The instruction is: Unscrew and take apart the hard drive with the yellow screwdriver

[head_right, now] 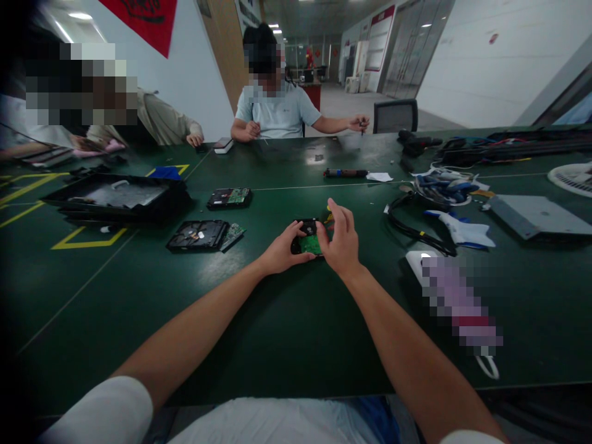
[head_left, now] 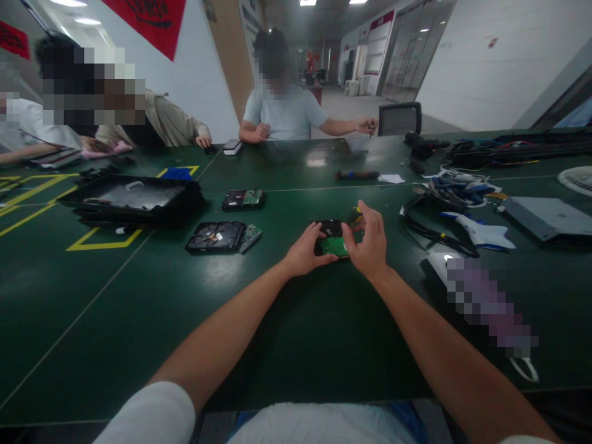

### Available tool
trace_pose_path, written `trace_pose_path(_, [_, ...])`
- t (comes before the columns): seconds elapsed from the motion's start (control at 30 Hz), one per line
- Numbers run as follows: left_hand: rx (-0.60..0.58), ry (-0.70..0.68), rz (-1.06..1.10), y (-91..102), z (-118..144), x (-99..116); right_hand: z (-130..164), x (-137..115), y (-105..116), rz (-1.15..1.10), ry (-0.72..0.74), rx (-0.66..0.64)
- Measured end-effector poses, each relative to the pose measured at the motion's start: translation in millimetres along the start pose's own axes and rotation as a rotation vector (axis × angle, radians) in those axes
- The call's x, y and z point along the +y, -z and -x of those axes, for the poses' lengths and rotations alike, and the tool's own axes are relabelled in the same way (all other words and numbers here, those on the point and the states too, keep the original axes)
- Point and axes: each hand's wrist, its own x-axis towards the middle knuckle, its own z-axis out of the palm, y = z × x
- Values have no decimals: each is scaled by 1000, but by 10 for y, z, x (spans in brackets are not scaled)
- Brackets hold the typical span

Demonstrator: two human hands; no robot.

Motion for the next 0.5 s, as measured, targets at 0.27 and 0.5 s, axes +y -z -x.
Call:
trace_pose_path(0.27, [-15,5,-11,8,0,-9,-2,-12,20,62,-27,-50])
trace_pose_path(0.5, [-8,13,5,7,3,16,-13,2,27,59,31,-19])
